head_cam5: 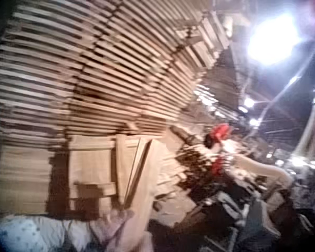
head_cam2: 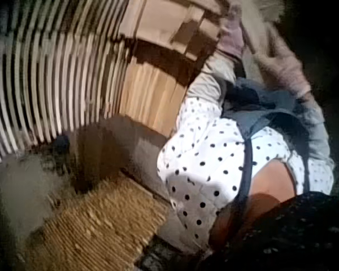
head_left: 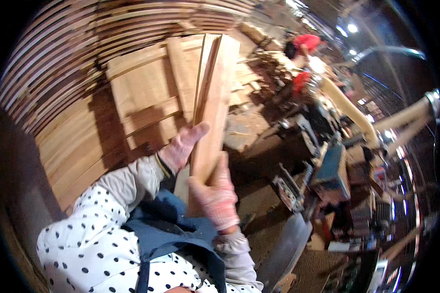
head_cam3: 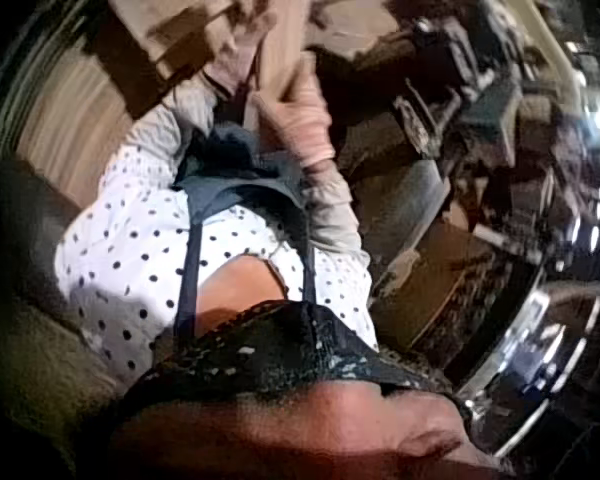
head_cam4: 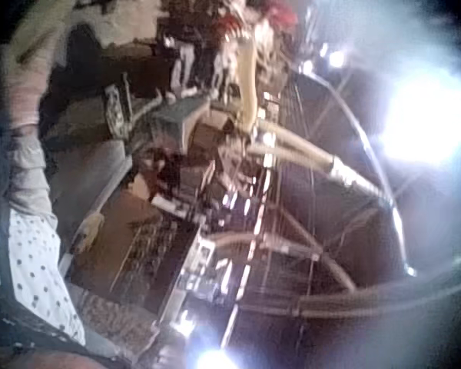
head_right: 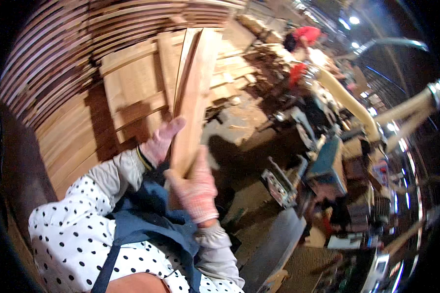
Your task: The person adjusts their head-mounted camera and then begins processing wooden planks in a workshop. They pick up planks from a stack, feed them into a planer machine, and place the processed wood onto a separate pile. The task involves repetitive handling of lumber and operating the machinery.
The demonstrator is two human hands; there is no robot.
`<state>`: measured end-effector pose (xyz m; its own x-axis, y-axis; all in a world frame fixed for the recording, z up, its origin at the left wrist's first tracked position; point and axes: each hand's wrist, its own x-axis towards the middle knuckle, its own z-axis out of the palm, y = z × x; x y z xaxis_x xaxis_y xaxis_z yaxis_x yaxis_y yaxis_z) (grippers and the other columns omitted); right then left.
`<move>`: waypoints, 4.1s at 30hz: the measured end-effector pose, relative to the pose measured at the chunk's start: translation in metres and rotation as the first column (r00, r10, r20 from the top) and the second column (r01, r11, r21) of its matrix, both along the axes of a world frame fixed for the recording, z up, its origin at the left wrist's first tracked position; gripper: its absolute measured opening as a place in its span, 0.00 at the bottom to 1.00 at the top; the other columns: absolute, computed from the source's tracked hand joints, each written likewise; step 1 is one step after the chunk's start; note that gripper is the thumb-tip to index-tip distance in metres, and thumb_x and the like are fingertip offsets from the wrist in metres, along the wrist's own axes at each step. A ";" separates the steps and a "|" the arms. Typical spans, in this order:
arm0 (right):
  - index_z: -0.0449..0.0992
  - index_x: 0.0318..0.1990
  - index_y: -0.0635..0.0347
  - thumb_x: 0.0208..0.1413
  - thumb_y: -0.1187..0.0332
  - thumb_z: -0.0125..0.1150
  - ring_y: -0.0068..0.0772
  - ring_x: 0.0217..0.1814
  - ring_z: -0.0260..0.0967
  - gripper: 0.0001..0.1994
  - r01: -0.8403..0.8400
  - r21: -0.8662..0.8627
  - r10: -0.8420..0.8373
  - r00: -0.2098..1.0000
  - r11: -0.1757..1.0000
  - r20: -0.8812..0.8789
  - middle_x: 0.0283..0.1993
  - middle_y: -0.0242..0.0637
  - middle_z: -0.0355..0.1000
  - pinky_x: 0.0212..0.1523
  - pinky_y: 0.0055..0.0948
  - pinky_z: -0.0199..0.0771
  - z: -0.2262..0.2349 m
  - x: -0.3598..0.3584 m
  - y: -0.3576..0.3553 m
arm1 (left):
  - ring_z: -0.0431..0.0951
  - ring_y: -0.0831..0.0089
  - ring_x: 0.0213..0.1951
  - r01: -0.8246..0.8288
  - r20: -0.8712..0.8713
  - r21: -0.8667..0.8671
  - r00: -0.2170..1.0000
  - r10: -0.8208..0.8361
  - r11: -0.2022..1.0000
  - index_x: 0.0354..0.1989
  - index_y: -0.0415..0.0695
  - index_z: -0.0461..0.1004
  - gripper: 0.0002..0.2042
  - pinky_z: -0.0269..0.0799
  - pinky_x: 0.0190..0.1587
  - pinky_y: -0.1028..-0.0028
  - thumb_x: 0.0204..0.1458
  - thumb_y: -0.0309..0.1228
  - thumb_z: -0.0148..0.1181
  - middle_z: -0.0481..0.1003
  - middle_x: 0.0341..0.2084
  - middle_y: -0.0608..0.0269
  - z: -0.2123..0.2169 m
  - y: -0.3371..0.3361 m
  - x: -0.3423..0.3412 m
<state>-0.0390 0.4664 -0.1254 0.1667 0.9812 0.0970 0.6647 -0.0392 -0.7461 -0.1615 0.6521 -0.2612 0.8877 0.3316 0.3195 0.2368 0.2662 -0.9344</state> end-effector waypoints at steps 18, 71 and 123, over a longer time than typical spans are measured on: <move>0.53 0.78 0.64 0.54 0.64 0.71 0.52 0.71 0.63 0.45 0.867 -0.168 -0.849 0.495 0.469 0.184 0.73 0.55 0.61 0.70 0.38 0.64 0.040 -0.012 -0.358 | 0.60 0.48 0.73 0.679 0.674 0.322 0.325 0.663 -0.660 0.74 0.32 0.56 0.47 0.56 0.75 0.61 0.53 0.51 0.69 0.60 0.71 0.36 0.163 -0.138 0.155; 0.77 0.58 0.63 0.54 0.60 0.66 0.56 0.56 0.72 0.25 0.709 0.421 -0.765 0.261 0.565 0.588 0.56 0.50 0.76 0.61 0.48 0.70 -0.049 0.310 -0.243 | 0.76 0.79 0.36 0.978 0.308 0.179 0.044 0.950 -0.103 0.60 0.41 0.73 0.23 0.75 0.38 0.78 0.65 0.45 0.64 0.78 0.36 0.68 0.100 0.139 -0.166; 0.72 0.65 0.62 0.52 0.59 0.71 0.62 0.54 0.76 0.32 0.815 0.314 -0.797 0.268 0.487 0.541 0.54 0.56 0.77 0.56 0.50 0.76 -0.021 0.096 -0.373 | 0.78 0.69 0.47 0.853 0.164 0.484 -0.308 0.937 0.196 0.61 0.46 0.75 0.27 0.75 0.52 0.68 0.62 0.53 0.63 0.77 0.47 0.63 -0.004 0.140 -0.178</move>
<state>0.0567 0.0937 -0.1466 0.7943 0.3796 0.4744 0.5298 -0.8150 -0.2349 -0.3391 0.7918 -0.2650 0.1440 0.9891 0.0320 -0.2401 0.0036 0.9707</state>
